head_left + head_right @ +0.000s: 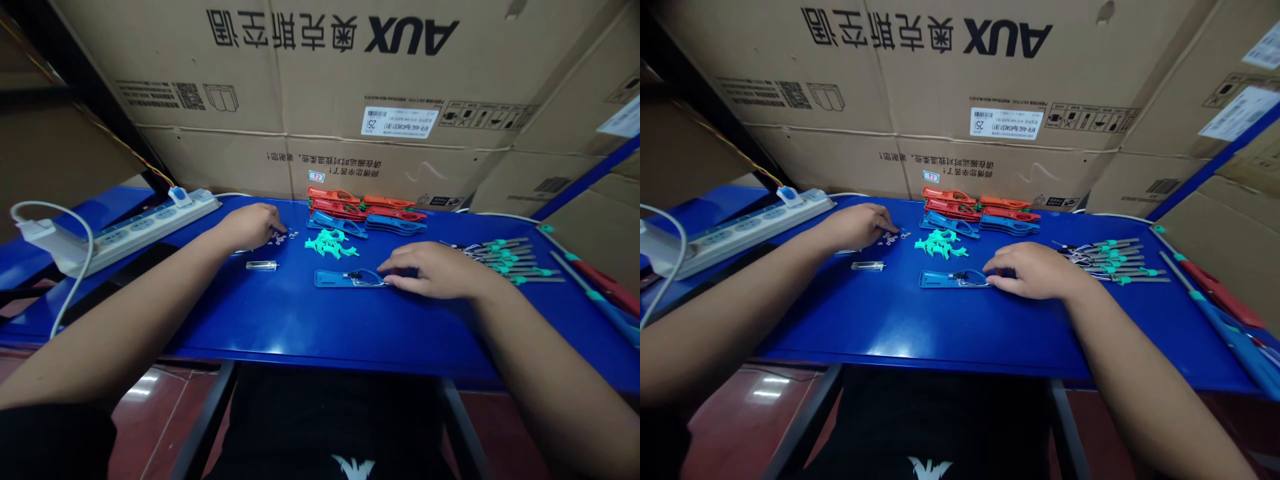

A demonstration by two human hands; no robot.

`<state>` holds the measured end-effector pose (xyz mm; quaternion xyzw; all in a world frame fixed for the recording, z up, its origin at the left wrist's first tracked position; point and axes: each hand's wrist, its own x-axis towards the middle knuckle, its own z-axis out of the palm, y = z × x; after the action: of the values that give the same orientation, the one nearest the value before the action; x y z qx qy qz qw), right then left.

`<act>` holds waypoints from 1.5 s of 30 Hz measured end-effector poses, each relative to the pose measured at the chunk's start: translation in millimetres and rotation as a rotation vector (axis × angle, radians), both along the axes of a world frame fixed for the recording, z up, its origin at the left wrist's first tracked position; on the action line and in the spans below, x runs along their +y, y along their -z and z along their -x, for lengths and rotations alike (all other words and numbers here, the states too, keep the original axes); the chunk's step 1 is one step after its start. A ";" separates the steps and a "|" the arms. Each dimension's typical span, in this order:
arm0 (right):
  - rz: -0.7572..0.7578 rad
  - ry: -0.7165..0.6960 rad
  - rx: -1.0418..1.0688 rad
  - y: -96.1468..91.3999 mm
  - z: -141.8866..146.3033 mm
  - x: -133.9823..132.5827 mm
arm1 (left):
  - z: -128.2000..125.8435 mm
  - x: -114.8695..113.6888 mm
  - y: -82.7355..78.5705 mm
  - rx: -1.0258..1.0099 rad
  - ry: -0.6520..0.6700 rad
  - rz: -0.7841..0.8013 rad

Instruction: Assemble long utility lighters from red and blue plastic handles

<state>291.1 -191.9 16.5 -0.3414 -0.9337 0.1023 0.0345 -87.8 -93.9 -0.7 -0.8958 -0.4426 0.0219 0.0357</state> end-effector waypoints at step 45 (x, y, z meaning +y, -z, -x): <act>0.293 0.072 0.625 5.9 112.2 -6.3 | -48.1 -77.9 -47.8 -0.648 0.451 0.231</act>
<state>179.0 -198.2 10.6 -0.3277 -0.8408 0.3334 0.2729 -39.7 -171.8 47.1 -0.9289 -0.2182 -0.2202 -0.2026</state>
